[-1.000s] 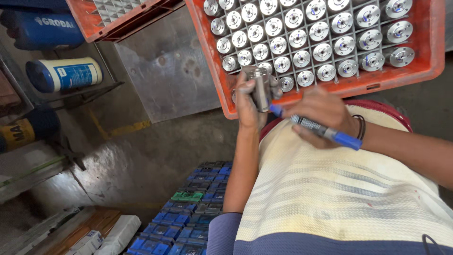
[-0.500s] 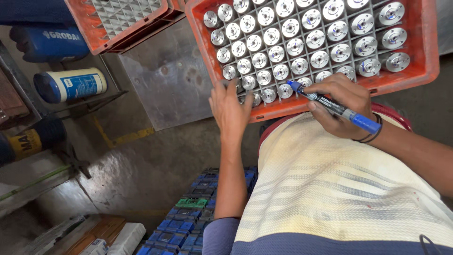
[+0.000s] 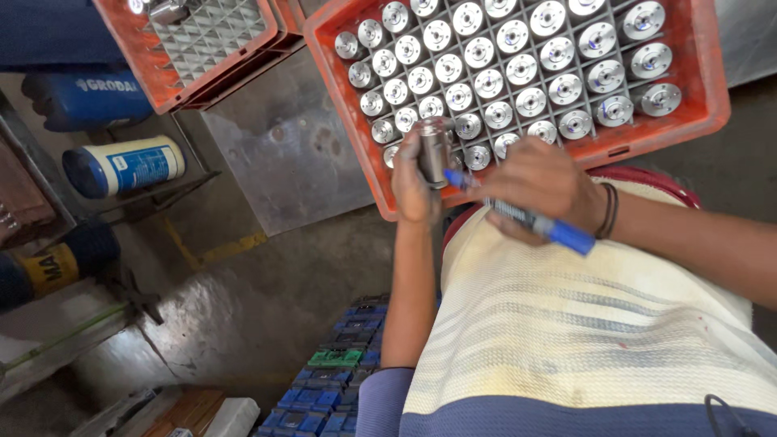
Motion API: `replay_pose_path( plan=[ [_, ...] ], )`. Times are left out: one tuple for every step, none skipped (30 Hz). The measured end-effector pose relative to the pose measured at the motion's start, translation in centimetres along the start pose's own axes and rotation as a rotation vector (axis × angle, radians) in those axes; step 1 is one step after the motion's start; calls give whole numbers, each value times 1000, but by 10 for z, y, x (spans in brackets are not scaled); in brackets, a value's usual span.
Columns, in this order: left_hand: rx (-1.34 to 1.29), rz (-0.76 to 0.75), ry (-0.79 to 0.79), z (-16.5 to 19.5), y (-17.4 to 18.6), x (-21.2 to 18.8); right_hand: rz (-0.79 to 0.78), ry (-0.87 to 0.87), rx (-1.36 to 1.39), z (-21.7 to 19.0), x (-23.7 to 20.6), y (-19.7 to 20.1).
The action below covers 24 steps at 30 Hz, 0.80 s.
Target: The person picks up small cylindrical metal parts from an orange crate, marks each one with a blue marker, and places them back into the crate. The person moves between two crates during the process.
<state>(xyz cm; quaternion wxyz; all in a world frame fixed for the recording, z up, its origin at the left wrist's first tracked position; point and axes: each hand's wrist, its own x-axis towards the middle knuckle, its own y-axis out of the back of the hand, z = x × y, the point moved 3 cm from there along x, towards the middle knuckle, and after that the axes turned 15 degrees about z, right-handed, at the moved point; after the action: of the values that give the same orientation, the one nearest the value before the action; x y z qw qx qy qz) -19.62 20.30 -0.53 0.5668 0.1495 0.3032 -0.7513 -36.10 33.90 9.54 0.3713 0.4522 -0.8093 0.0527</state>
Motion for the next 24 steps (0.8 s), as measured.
replay_pose_path(
  plan=[
    [15,1,-26,-8,-3,0,30,-11,-1,2,0,-1],
    [28,4,-56,-12,-7,-1,8,-10,-4,1,-2,-3],
    [-1,18,-28,-15,-10,-2,-17,-8,-2,-1,-4,-5],
    [-31,35,-3,-15,-11,-3,-42,-5,5,-2,-7,-7],
    [-60,50,21,-12,-12,-5,-16,-23,29,-1,-9,-7],
    [-45,12,-14,-8,-14,-7,13,-40,48,1,-11,-5],
    [-30,-26,-44,-4,-16,-9,41,-62,66,2,-13,-3],
    [-15,-61,-72,-2,-18,-10,21,-56,67,1,-15,-4],
    [-50,-75,-84,0,-19,-11,0,-50,69,1,-17,-5],
    [-85,-92,-94,1,-21,-11,-18,-45,70,0,-19,-6],
    [-117,-113,-106,1,-22,-12,13,-51,74,1,-20,-5],
    [-107,-115,-102,-1,-23,-12,46,-56,77,2,-21,-4],
    [-97,-116,-96,-1,-24,-12,78,-62,81,3,-21,-4],
    [-89,-113,-90,0,-25,-13,44,-64,82,2,-22,-6],
    [-111,-104,-58,2,-24,-14,10,-66,86,1,-23,-7],
    [-134,-97,-25,6,-23,-16,-21,-66,88,0,-24,-9],
    [-155,-95,7,13,-22,-17,4,-62,69,0,-24,-8],
    [297,29,-233,24,-18,-19,30,-57,48,0,-24,-7],
    [749,157,-468,38,-14,-24,56,-54,25,1,-23,-5],
    [1198,289,-698,52,-11,-28,88,-122,5,3,-24,1],
    [1270,239,-750,62,-10,-29,119,-189,-13,6,-25,7],
    [1343,190,-801,70,-8,-30,149,-256,-28,8,-27,12],
    [1416,138,-855,73,-10,-31,147,-273,-35,9,-29,15],
    [1394,138,-852,73,-11,-30,146,-289,-43,10,-30,17]
  ],
)
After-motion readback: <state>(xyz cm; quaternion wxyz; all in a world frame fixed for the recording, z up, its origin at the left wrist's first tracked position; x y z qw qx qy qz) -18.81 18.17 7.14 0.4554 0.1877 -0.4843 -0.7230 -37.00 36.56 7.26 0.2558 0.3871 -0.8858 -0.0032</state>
